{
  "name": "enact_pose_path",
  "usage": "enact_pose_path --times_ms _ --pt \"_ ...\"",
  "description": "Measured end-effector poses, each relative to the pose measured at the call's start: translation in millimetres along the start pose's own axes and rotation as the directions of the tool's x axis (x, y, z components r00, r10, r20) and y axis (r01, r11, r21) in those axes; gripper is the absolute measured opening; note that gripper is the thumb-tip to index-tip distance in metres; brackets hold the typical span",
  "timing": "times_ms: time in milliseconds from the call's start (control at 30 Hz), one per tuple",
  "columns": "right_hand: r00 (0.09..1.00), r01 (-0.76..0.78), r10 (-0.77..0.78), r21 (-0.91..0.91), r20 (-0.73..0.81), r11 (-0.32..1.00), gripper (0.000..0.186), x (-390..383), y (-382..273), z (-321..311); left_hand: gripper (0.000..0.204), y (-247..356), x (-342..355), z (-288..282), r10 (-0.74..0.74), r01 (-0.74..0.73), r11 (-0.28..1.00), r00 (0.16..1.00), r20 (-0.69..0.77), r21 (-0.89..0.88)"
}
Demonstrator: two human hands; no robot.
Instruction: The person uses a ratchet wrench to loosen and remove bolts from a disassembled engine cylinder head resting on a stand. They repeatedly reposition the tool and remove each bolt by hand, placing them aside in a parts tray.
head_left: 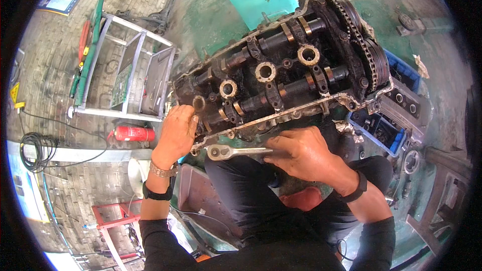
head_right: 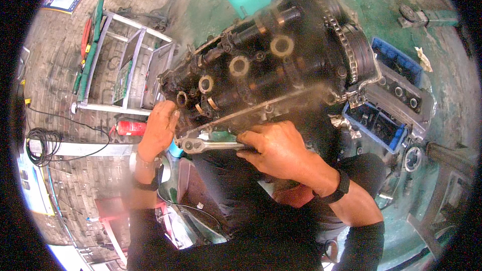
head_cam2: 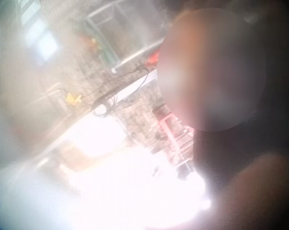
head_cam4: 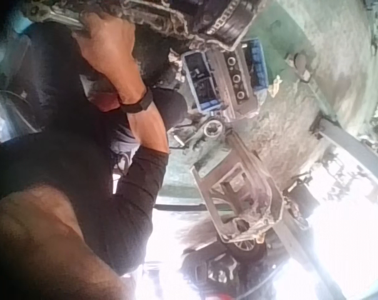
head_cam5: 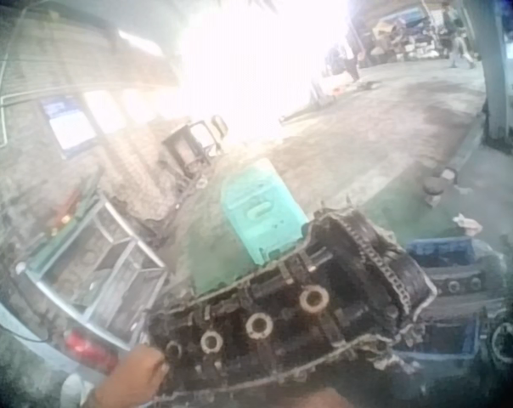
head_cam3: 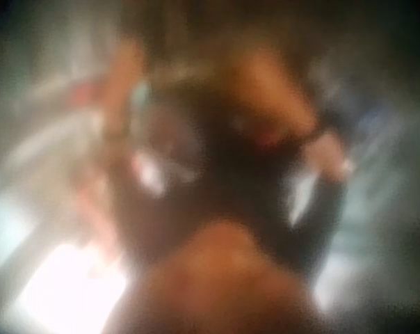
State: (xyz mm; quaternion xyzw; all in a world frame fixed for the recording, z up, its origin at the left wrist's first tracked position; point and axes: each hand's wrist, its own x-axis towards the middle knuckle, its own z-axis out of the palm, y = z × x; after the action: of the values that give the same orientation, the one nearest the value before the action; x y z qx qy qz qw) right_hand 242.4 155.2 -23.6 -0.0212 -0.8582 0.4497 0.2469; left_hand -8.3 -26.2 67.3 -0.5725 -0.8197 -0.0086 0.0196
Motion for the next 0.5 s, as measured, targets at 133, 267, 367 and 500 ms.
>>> enact_pose_path --times_ms 133,267,367,500 --pt "1.0 0.005 -0.005 0.006 0.0 1.0 0.027 -0.4 1.2 1.3 0.01 -0.3 0.3 2.6 0.04 -0.042 0.999 0.997 -0.068 -0.026" --pt "1.0 -0.007 0.007 0.004 0.014 1.0 0.024 -0.3 1.6 2.4 0.008 0.2 0.9 2.0 0.024 -0.026 0.999 0.998 -0.063 -0.038" --pt "0.998 -0.035 0.035 -0.007 0.045 0.999 0.024 -1.4 1.4 1.5 0.012 0.3 1.1 -0.6 -0.048 0.049 0.997 0.999 0.02 -0.064" --pt "0.998 -0.037 0.037 -0.013 0.052 0.999 0.025 -1.0 0.9 1.1 0.014 1.6 1.1 -1.1 -0.046 0.046 0.994 0.999 0.001 -0.1"
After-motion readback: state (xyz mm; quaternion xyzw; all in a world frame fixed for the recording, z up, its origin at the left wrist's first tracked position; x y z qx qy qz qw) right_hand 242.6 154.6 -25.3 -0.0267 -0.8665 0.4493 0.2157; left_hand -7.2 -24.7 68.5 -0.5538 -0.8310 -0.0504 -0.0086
